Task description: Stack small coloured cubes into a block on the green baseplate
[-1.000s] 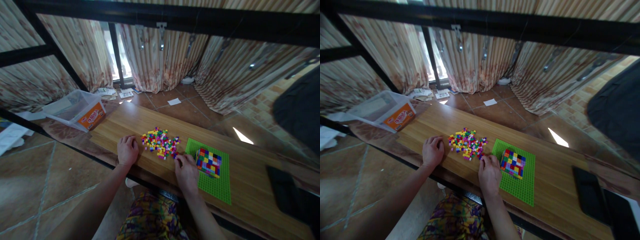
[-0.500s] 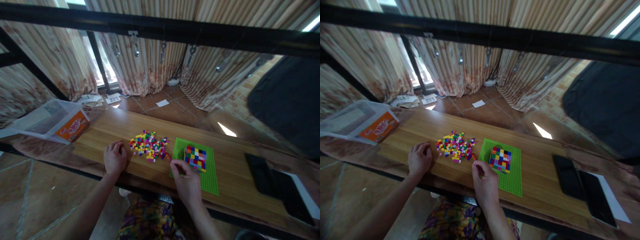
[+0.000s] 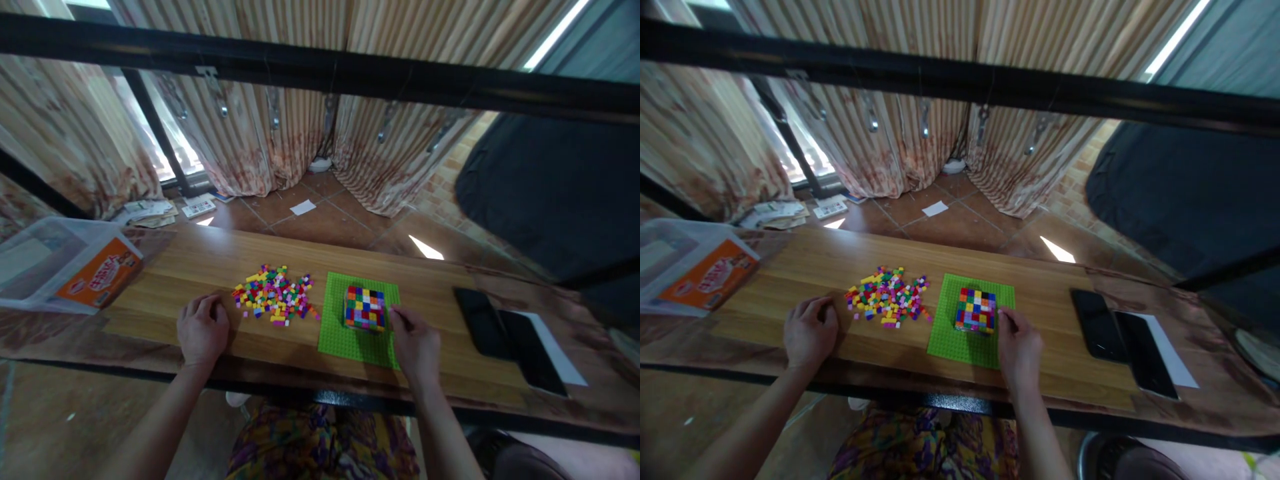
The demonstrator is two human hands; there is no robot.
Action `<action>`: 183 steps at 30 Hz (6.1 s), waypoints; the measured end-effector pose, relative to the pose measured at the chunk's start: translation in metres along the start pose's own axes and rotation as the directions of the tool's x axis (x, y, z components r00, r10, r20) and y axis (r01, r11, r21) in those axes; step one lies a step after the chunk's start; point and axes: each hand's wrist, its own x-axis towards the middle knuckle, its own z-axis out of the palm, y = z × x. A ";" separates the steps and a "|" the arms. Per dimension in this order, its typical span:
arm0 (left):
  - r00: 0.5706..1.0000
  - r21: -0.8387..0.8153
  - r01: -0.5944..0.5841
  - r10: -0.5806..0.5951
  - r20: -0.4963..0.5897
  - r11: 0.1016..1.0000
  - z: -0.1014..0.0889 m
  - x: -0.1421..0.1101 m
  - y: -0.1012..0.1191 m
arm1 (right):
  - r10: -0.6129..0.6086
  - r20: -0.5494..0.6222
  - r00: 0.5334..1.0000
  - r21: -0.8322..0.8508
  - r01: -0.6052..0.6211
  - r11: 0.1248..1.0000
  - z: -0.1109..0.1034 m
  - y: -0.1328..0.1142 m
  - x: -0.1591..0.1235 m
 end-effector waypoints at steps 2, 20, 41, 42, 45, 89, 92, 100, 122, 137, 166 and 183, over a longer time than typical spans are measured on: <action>1.000 0.005 -0.002 0.002 -0.007 1.000 0.000 0.001 0.000 | -0.081 -0.003 0.997 -0.063 0.081 0.995 0.005 -0.002 0.002; 1.000 0.017 0.016 -0.016 0.003 1.000 -0.002 -0.001 0.002 | -0.137 0.011 0.990 -0.189 0.137 0.972 0.007 0.000 0.003; 0.999 -0.006 0.045 -0.045 0.011 0.999 -0.001 -0.002 0.003 | 0.327 0.023 0.945 0.478 -0.298 0.826 0.028 0.007 0.014; 0.999 -0.009 0.043 -0.043 0.014 0.999 -0.001 -0.002 0.003 | 0.323 0.014 0.946 0.478 -0.290 0.829 0.029 0.007 0.014; 0.999 -0.018 0.036 -0.036 0.010 0.999 -0.001 -0.002 0.003 | 0.331 0.037 0.943 0.491 -0.306 0.816 0.031 0.007 0.013; 0.997 -0.065 0.083 -0.083 0.010 0.994 0.000 -0.007 0.008 | -0.505 0.345 0.791 -0.074 0.559 0.826 0.119 -0.071 -0.071; 0.997 -0.060 0.080 -0.079 0.009 0.995 0.000 -0.007 0.007 | -0.496 0.354 0.793 -0.059 0.548 0.834 0.121 -0.076 -0.071; 0.998 -0.031 0.056 -0.057 0.000 0.998 -0.002 -0.005 0.007 | -0.373 0.512 0.773 -0.171 0.518 0.838 0.126 -0.095 -0.064; 0.999 -0.022 0.019 -0.019 -0.027 1.000 0.000 -0.003 0.002 | -0.446 0.458 0.769 -0.221 0.584 0.781 0.127 -0.089 -0.072; 0.999 -0.031 0.052 -0.052 -0.001 0.998 -0.003 -0.005 0.007 | -0.519 0.255 0.816 0.045 0.526 0.849 0.100 -0.063 -0.060; 0.999 -0.041 0.038 -0.039 -0.022 0.998 -0.001 -0.005 0.004 | -0.339 0.320 0.885 0.161 0.301 0.940 0.069 -0.069 -0.069; 1.000 -0.037 0.006 -0.006 -0.012 0.999 0.000 -0.001 -0.001 | -0.264 -0.036 0.964 -0.121 0.258 0.958 0.011 -0.010 -0.021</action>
